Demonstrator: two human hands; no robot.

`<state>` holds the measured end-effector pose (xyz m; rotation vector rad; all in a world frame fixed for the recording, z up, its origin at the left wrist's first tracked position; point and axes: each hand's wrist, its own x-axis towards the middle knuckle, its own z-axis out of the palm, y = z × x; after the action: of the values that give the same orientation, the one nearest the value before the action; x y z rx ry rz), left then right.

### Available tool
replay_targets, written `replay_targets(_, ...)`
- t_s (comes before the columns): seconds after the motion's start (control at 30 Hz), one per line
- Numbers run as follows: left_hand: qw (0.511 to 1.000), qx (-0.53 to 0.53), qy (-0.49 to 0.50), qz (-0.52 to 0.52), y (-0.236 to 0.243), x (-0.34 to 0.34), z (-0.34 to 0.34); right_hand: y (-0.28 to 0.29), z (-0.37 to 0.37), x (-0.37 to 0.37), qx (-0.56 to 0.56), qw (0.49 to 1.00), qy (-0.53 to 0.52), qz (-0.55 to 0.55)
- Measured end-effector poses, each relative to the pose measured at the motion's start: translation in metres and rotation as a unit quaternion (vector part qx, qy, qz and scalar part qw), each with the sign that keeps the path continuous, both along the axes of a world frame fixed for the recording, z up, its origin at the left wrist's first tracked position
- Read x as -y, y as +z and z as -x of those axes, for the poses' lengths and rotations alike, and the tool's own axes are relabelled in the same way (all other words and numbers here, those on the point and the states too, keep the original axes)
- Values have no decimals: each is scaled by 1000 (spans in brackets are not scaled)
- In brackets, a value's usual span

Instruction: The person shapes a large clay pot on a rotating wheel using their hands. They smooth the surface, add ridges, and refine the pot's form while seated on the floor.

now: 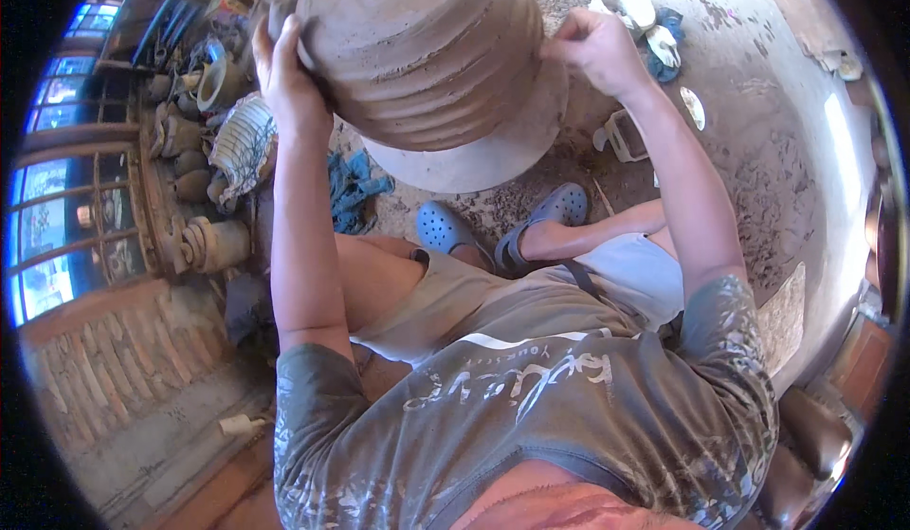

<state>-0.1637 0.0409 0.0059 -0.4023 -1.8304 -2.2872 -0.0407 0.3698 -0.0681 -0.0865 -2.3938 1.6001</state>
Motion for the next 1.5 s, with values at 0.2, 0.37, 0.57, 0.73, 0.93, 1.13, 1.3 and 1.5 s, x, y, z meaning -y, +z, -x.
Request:
replay_targets(0.2,998,-64,7,-29,-32,20,16,-1,1,-2,37,999,17,31)
replay_targets(0.37,992,-100,74,25,-35,2,-8,-30,-41,55,-79,993,-60,-67)
replay_targets(0.57,992,-90,82,20,-31,-4,-22,-26,-77,131,-84,989,-114,-37)
replay_targets(0.73,990,-99,99,34,-27,-8,-28,-27,-98,170,-47,989,-79,-119)
replay_targets(0.93,994,-87,69,-1,-31,-2,-22,-8,-94,123,-123,986,-107,-37)
replay_targets(1.13,993,-97,67,-12,-37,-3,-19,-5,-70,93,-35,995,-60,74)
replay_targets(1.3,992,-99,78,-23,-39,-6,-20,-24,-100,171,-113,990,-87,-8)
replay_targets(1.5,985,-126,113,17,-14,8,-36,1,-120,170,-212,971,-29,-110)
